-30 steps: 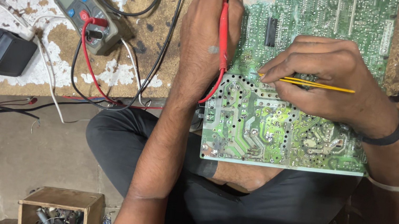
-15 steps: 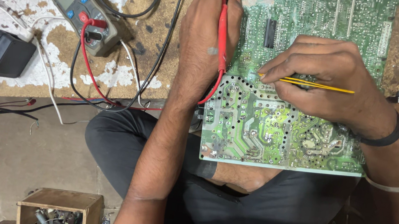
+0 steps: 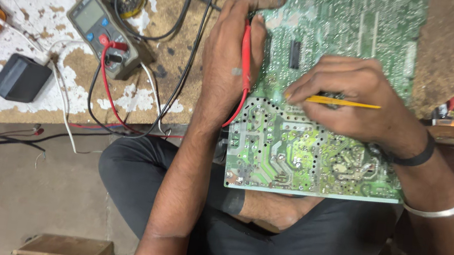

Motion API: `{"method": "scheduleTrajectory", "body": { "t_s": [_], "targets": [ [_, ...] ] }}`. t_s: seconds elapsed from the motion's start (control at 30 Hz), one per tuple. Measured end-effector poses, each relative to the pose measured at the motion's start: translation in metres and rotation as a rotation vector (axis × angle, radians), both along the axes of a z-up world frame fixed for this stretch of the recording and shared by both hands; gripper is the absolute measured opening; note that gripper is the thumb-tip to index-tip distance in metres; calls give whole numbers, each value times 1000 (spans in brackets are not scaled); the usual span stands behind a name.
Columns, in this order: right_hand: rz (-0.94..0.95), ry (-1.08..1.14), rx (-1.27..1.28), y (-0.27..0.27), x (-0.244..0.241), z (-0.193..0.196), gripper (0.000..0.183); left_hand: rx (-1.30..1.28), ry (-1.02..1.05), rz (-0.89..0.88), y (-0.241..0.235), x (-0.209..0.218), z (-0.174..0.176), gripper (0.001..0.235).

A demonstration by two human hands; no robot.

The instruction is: The person tests a green circuit board using a multimeter and a yellow probe. They hold the multimeter probe in one hand and the yellow probe in the other, touching various points on the board to check for continuity or voltage.

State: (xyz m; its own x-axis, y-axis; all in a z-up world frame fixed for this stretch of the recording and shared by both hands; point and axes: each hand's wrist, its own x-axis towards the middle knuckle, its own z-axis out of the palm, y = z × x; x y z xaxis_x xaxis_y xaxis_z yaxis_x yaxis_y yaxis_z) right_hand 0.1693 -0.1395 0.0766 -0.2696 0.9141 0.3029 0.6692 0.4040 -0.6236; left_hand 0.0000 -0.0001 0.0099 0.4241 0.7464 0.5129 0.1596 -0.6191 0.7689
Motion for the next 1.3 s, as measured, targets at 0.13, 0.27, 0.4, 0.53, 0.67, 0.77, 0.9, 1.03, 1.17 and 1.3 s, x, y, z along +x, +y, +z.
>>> {"method": "scheduleTrajectory", "body": {
  "t_s": [0.13,0.27,0.4,0.53,0.67,0.77,0.9,1.03,1.17,1.3],
  "targets": [
    [14,52,2,-1,-1,5,15,34,-18,17,-2,0,8,21],
    [69,86,-16,-3,-2,5,15,40,31,37,-3,-1,7,20],
    [4,123,18,-4,-4,6,18,81,13,45,-4,-2,7,23],
    [13,169,-1,-12,-3,4,16,111,-36,-2,-5,-1,6,23],
    [-45,167,67,-13,-3,3,15,165,-30,-13,-5,1,9,23],
    [43,202,-1,-14,-2,-1,15,112,-28,-18,-6,3,7,24],
    [-46,198,-2,-16,-2,-3,16,70,24,-4,-3,4,1,25],
    [5,195,5,-22,-1,-2,15,73,17,-22,0,5,-7,26],
    [-75,154,42,-24,-3,-3,15,141,62,10,9,8,-17,27],
    [13,262,-7,-26,-1,-4,15,192,87,6,14,7,-21,26]
  ]
}}
